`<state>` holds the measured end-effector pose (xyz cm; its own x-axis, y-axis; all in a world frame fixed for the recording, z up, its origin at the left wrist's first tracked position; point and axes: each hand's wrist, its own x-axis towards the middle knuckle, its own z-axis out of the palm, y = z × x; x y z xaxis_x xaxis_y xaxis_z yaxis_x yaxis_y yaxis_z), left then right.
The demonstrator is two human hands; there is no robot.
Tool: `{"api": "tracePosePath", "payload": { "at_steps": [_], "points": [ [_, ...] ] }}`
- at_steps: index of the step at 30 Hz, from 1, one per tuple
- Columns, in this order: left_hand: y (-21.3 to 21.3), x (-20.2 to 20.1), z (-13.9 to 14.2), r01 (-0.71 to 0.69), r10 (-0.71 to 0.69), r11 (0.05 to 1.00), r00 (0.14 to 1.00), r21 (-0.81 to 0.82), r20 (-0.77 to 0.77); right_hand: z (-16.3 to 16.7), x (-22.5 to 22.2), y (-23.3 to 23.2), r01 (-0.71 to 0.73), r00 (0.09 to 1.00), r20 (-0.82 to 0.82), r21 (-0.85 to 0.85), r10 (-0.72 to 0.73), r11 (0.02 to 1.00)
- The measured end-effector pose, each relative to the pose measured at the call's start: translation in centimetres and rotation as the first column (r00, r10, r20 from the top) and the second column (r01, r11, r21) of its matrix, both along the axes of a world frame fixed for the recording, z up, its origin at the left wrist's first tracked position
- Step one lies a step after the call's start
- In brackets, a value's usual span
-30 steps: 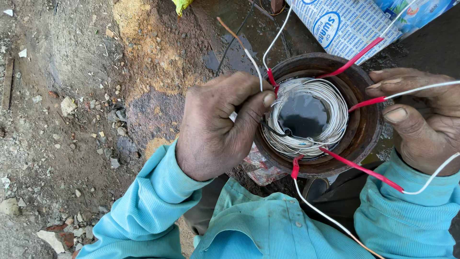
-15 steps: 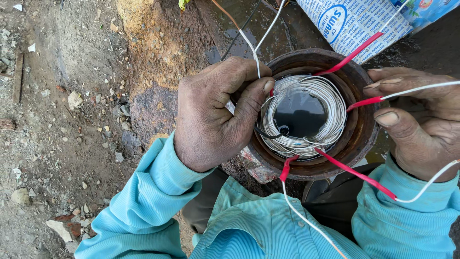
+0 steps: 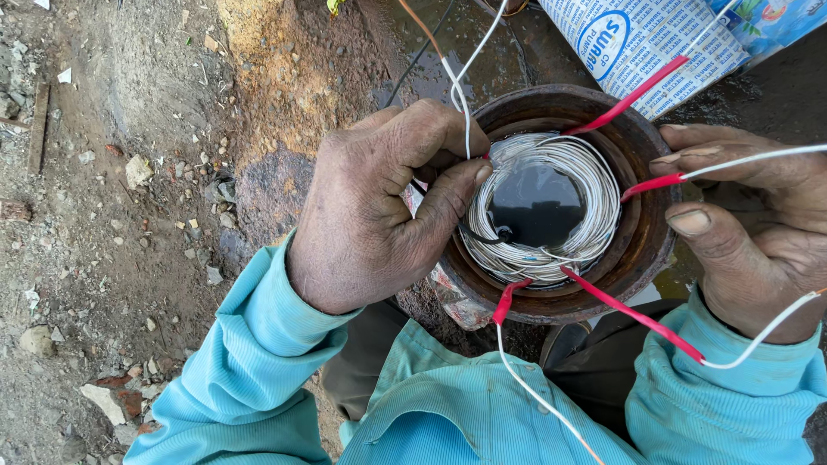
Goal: The person uses an analog multimeter with red and black test leads to test the windings of a submersible pump motor inside a rusty pipe, attaching clips to the wire ends and pressing the meter, then arranges the wires inside the pipe.
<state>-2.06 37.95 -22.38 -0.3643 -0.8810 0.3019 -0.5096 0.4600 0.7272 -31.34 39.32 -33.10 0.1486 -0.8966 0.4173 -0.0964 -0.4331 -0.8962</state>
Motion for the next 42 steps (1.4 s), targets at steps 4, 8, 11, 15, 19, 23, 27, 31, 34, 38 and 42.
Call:
{"api": "tracePosePath", "payload": {
  "at_steps": [4,8,11,15,19,23,27,31,34,38,42],
  "points": [
    [0.1,0.0,-0.3,0.0,0.0,1.0,1.0,0.005,0.006,0.6,0.6,0.8,0.072,0.997,-0.024,0.014,-0.072,0.997],
    [0.2,0.3,-0.7,-0.008,0.007,0.999,0.999,-0.038,-0.032,0.4,0.5,2.3,0.262,0.959,-0.115,0.018,-0.258,0.965],
    [0.6,0.4,-1.2,-0.028,0.023,0.998,0.995,-0.049,-0.098,-0.2,-0.7,2.7,0.372,0.921,-0.151,0.056,-0.36,0.927],
    [1.3,0.6,-2.0,-0.099,0.105,0.994,0.976,0.036,-0.191,-0.7,-3.1,3.9,0.403,0.911,-0.149,0.135,-0.384,0.905],
    [1.3,0.8,-2.5,-0.063,0.054,0.997,0.984,-0.051,-0.167,-1.2,-4.3,4.5,0.407,0.912,-0.143,0.176,-0.385,0.897],
    [1.2,0.6,-2.4,-0.051,0.043,0.998,0.98,-0.038,-0.193,-1.5,-4.3,3.9,0.394,0.919,-0.114,0.192,-0.378,0.899],
    [1.0,0.4,-2.1,-0.07,0.061,0.997,0.979,-0.035,-0.195,-1.5,-3.6,2.8,0.347,0.938,-0.047,0.194,-0.344,0.918],
    [1.0,0.1,-1.4,-0.171,0.166,0.975,0.985,-0.138,-0.051,-2.2,-1.9,1.4,0.281,0.95,0.081,0.196,-0.301,0.94],
    [1.0,0.0,-0.1,-0.171,0.258,0.908,0.948,-0.383,0.188,-2.7,-0.2,1.3,0.241,0.943,0.189,0.177,-0.274,0.954],
    [0.5,0.6,2.1,0.141,0.123,0.845,0.888,-0.516,0.443,-2.9,1.9,1.6,0.194,0.926,0.302,0.139,-0.228,0.971],
    [-0.1,-0.3,2.9,0.34,-0.171,0.907,0.837,-0.248,0.52,-2.9,2.7,1.8,0.163,0.916,0.351,0.121,-0.196,0.979]
  ]
}}
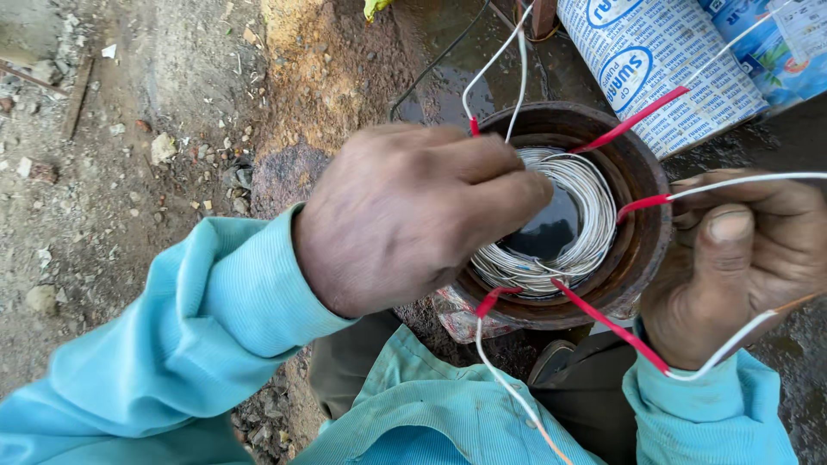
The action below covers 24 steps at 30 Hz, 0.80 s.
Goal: The person uses an analog multimeter with red and black test leads to test the windings of a submersible pump motor inside a rusty pipe, attaching clips to the wire ends and pressing the meter, then arranges the wires inside the pipe.
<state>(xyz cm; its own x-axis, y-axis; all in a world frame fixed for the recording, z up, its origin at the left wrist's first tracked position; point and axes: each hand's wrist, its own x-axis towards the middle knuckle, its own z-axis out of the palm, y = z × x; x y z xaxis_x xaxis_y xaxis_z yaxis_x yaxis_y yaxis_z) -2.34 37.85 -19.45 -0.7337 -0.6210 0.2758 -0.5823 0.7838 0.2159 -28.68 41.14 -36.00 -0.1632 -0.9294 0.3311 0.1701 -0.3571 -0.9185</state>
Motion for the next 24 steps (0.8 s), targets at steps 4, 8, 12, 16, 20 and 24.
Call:
{"api": "tracePosePath", "payload": {
  "at_steps": [4,8,12,16,20,24],
  "points": [
    [-1.0,-2.5,-0.2,-0.122,0.111,0.992,0.974,0.044,0.199,0.1,-0.1,0.0,-0.015,0.999,0.033,-0.002,0.015,1.0],
    [-2.0,-5.4,-1.0,-0.206,0.155,0.977,0.863,0.053,0.48,0.1,-0.1,-0.4,-0.027,0.998,0.052,-0.021,0.028,0.999],
    [-2.9,-6.5,-1.7,-0.244,0.118,0.966,0.708,0.085,0.696,0.5,-0.2,-0.6,-0.035,0.999,0.022,-0.019,0.035,0.999],
    [-3.4,-6.6,-2.3,-0.257,0.105,0.961,0.669,0.097,0.736,1.0,-0.1,-0.7,-0.059,0.997,0.054,-0.009,0.059,0.998],
    [-3.7,-6.6,-2.7,-0.258,0.091,0.961,0.641,0.102,0.762,1.0,-0.1,-0.7,-0.096,0.987,0.129,0.004,0.094,0.995],
    [-3.7,-6.0,-3.1,-0.259,0.118,0.962,0.675,0.084,0.728,0.7,-0.2,-0.5,-0.114,0.977,0.18,0.011,0.11,0.993]
  ]
}}
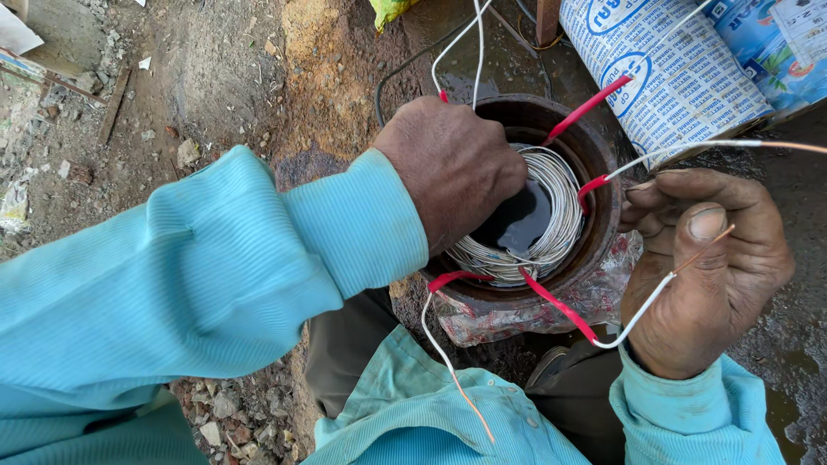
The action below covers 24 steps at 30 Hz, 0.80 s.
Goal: The person uses an analog multimeter with red and black test leads to test the windings of a submersible pump motor inside a rusty pipe, attaching clips to the wire ends and pressing the meter, then arranges the wires inside the pipe.
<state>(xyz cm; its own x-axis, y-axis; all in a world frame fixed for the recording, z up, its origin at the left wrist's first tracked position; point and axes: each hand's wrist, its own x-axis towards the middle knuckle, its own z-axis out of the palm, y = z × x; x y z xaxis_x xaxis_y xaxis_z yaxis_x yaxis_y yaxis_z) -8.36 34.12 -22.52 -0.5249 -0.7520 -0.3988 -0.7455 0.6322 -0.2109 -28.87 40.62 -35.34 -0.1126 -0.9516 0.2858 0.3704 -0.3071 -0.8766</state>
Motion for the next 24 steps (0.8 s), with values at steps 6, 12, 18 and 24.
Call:
{"api": "tracePosePath", "payload": {
  "at_steps": [6,12,18,24],
  "points": [
    [-0.1,0.4,-0.7,-0.011,0.006,0.998,0.998,-0.064,-0.064,-0.4,-0.4,0.4,-0.004,1.0,0.006,0.005,0.004,1.0],
    [0.0,0.1,-0.6,0.003,-0.005,0.999,0.999,-0.052,-0.033,-0.4,-0.5,0.6,-0.013,0.999,0.032,0.023,0.012,1.0],
    [-0.1,0.3,-1.1,0.014,-0.014,0.999,1.0,-0.034,0.016,-0.4,-0.6,0.6,0.005,1.0,-0.027,0.027,-0.004,1.0],
    [0.2,0.7,-0.8,0.066,-0.08,0.989,0.991,-0.133,-0.103,-0.7,-0.5,0.5,0.012,0.999,-0.045,0.013,-0.012,1.0]
  ]
}}
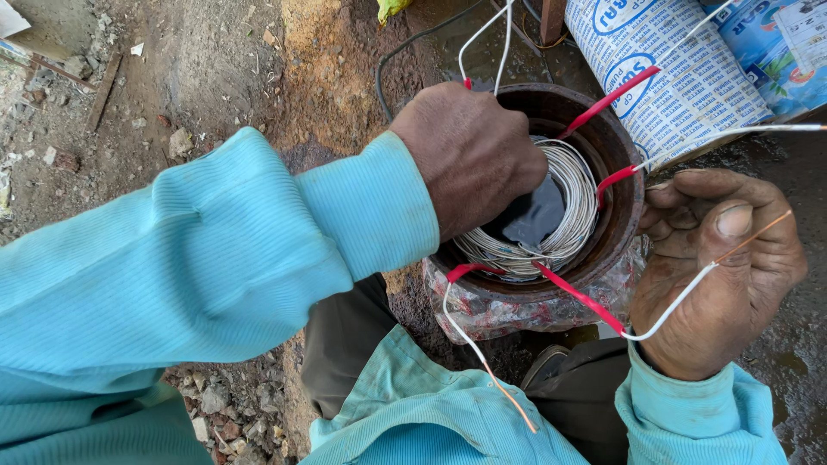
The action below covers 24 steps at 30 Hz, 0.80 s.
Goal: The person uses an analog multimeter with red and black test leads to test the windings of a submersible pump motor inside a rusty pipe, attaching clips to the wire ends and pressing the meter, then arranges the wires inside the pipe.
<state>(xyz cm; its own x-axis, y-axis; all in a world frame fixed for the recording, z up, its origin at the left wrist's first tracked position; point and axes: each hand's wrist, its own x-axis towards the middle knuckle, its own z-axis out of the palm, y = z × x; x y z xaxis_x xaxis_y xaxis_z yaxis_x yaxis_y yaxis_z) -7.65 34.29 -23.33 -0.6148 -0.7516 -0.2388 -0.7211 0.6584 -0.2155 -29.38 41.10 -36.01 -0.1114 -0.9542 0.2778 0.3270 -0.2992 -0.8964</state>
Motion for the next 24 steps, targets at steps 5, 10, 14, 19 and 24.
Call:
{"api": "tracePosePath", "payload": {
  "at_steps": [5,10,14,19,24],
  "points": [
    [-0.1,1.7,1.4,-0.012,0.008,1.0,0.974,-0.015,-0.228,-0.2,0.0,-0.1,0.009,1.0,-0.03,0.023,-0.009,1.0],
    [0.7,2.5,3.0,0.025,-0.036,0.999,0.897,-0.031,-0.441,-0.2,-0.1,-0.2,-0.003,0.999,-0.032,0.031,0.004,1.0],
    [2.6,3.8,5.6,0.096,-0.109,0.994,0.756,-0.055,-0.645,-0.2,0.1,-0.3,0.018,0.999,-0.046,0.036,-0.017,0.999],
    [4.9,6.0,5.4,-0.048,0.02,0.999,0.547,-0.008,-0.837,-0.1,0.1,-0.6,0.042,0.997,-0.062,0.03,-0.04,0.999],
    [5.2,6.5,1.6,-0.195,0.062,0.98,0.508,-0.045,-0.859,-0.1,0.0,-0.3,0.058,0.993,-0.103,0.02,-0.055,0.998]
  ]
}}
